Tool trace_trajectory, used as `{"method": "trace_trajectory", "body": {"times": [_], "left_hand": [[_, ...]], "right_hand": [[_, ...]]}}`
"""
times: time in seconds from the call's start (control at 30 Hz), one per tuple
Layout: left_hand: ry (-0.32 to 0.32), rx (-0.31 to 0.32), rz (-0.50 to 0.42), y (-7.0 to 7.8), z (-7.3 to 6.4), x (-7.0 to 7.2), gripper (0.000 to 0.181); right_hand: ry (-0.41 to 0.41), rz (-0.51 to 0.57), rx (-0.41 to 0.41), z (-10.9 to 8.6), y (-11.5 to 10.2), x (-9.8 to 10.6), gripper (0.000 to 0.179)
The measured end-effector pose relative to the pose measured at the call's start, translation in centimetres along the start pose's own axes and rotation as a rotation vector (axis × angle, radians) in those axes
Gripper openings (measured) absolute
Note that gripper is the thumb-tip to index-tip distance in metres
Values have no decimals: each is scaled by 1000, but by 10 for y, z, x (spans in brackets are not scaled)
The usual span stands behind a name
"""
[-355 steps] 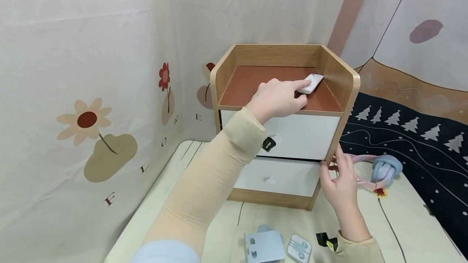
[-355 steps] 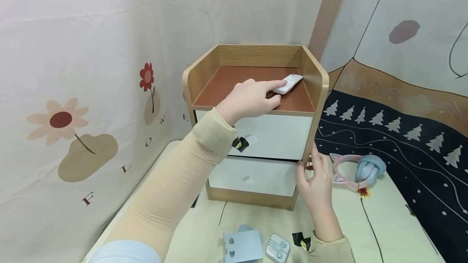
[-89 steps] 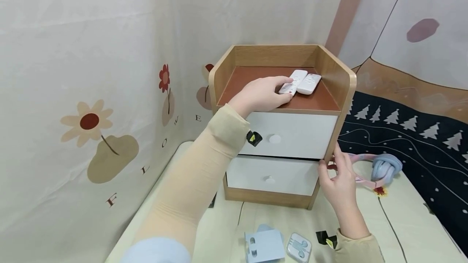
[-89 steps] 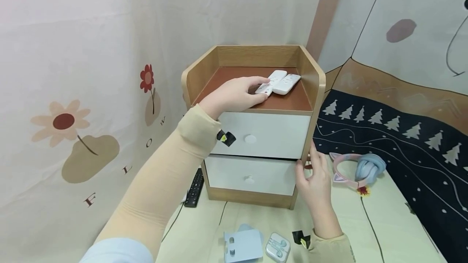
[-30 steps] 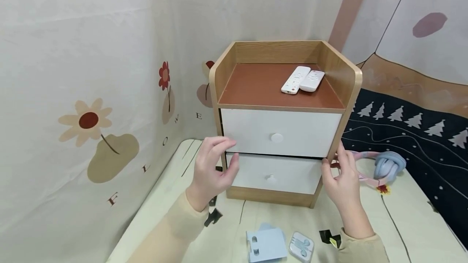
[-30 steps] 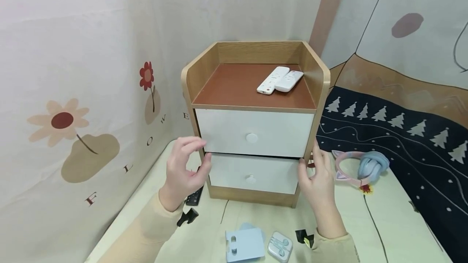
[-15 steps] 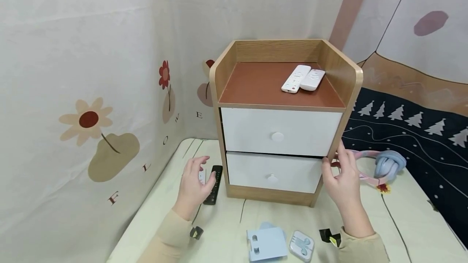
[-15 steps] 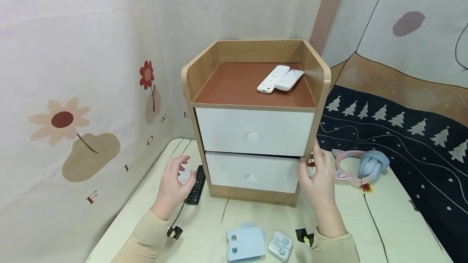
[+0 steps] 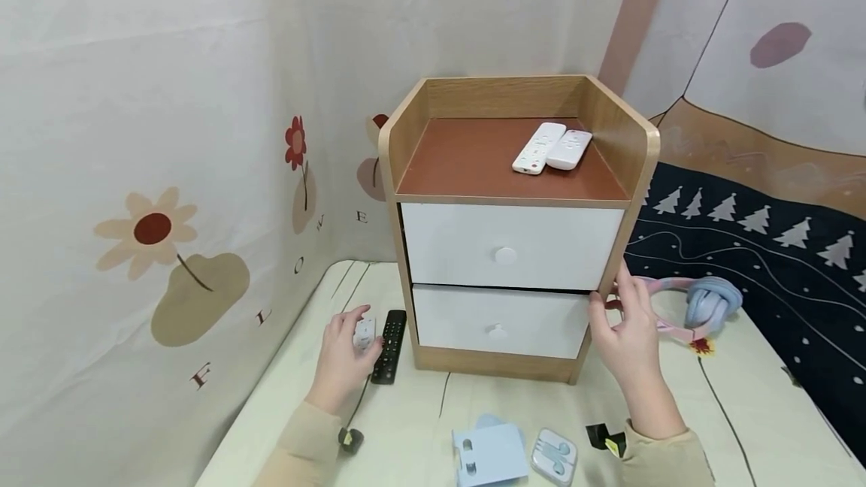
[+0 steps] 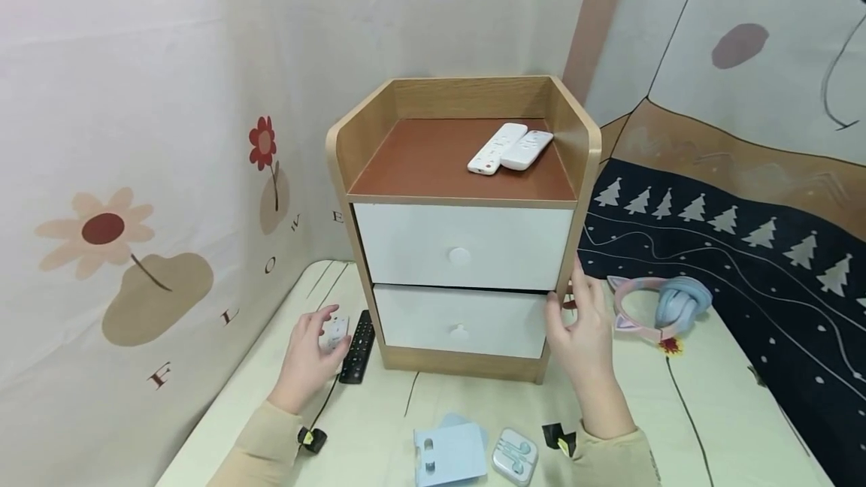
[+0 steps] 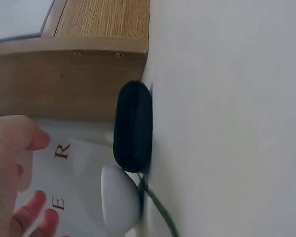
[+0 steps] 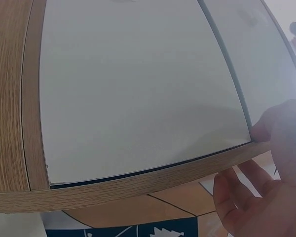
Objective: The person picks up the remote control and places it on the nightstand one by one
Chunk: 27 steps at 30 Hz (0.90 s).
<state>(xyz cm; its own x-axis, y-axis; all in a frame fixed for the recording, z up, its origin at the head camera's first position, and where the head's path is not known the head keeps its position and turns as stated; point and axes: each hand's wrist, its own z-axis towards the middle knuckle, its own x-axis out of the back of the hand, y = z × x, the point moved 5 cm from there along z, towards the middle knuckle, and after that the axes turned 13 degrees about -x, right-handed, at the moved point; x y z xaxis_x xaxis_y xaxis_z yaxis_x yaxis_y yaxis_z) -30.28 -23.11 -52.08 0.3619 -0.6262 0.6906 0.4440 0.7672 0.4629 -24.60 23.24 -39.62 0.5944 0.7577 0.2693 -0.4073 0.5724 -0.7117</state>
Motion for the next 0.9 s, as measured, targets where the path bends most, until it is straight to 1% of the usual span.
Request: {"method": "trace_trajectory", "body": {"times": [0.1,0.27,0.4,0.5,0.67,0.9], "left_hand": [[-41,37,1,-7,-4,-2,73],[-126,124,-12,-20,-14,-6,77],[-175,159,-13,-27,-19,-9,80],[-196,166,-8,-28,-20,-11,81],[-212,171,7,-27,-19,-14,82],[-215,200,10,-27,-17,-16,80]], "right_hand": [[-1,6,6,0,0,0,72],[-6,12,19,-1,0,-3,74],[-8,4,7,-2,0,-3,74],[-8,0,-2,-2,0,-2,74],[0,1,-1,-1,0,0,72],[5,-6,-4,0,2,0,71]]}}
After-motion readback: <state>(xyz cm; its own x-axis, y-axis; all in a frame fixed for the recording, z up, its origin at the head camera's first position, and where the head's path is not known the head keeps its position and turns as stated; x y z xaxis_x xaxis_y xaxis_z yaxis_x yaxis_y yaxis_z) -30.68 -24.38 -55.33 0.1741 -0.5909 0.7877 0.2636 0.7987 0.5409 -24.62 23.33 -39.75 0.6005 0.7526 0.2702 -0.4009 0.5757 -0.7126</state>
